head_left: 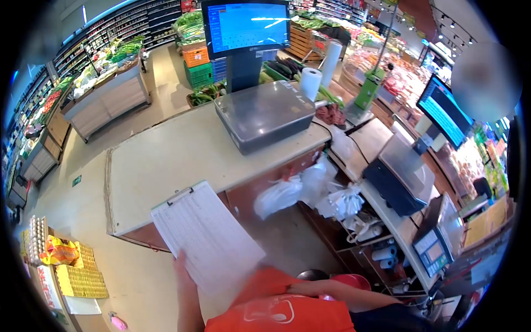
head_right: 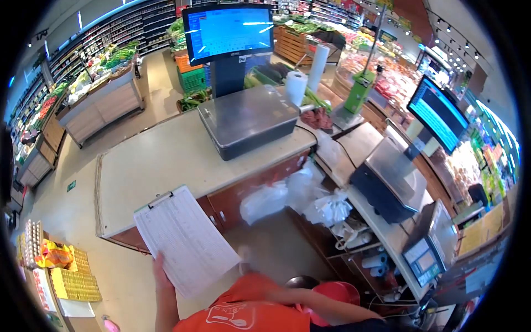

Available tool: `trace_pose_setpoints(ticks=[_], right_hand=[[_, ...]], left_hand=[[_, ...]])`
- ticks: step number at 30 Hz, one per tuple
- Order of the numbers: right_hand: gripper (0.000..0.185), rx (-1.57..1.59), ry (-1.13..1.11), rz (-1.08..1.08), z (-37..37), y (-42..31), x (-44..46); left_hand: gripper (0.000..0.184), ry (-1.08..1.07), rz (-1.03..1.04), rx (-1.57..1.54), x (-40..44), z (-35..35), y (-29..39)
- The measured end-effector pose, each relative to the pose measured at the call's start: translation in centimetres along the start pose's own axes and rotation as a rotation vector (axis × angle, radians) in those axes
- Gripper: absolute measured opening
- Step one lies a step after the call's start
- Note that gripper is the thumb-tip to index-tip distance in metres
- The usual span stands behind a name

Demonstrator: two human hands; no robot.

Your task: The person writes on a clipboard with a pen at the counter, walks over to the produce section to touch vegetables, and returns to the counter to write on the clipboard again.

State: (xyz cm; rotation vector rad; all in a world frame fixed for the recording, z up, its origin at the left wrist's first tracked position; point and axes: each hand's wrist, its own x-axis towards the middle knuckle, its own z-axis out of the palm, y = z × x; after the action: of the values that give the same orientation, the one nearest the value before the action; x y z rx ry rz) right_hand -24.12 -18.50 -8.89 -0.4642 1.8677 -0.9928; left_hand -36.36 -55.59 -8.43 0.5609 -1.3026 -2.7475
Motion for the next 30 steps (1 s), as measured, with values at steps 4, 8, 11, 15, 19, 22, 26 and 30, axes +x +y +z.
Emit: trace_pose_setpoints(ticks=[4,8,11,15,19,22,26,30], right_hand=[[0.060,0.077,0.033,-0.192,-7.1,-0.7,0.9],[0.043,0.016,0.331,-0.050,-23.3,-7.0,2.8],[0.039,-0.385,0.770,0.047,-29.2,2.3,11.1],[0.042,-0.522,0.752,0.167,-32.2,7.7,19.1],[0.048,-0.592,0.806,0.189,-31.0,7.6,19.6],[0.055,-0.662,0.815,0.182,-28.5,9.8,18.5],[0.061,-0.576,0.775,0.237,-25.8,9.8,15.4],[0.029,-0.184,0.716,0.410,-27.7,-0.5,8.9]], left_hand=[[0.059,0.010,0.031,0.051,7.5,2.2,1.9],[0.059,0.033,0.037,0.056,14.4,2.1,2.9],[0.058,0.077,-0.001,0.062,18.4,2.3,3.3],[0.055,0.109,-0.021,0.207,20.6,4.1,5.1],[0.048,0.122,0.033,0.332,23.4,3.8,6.2],[0.043,0.153,0.010,0.360,24.8,3.6,6.7],[0.038,0.157,0.001,0.345,26.1,2.7,6.7],[0.035,0.149,-0.012,0.306,26.3,1.5,6.5]])
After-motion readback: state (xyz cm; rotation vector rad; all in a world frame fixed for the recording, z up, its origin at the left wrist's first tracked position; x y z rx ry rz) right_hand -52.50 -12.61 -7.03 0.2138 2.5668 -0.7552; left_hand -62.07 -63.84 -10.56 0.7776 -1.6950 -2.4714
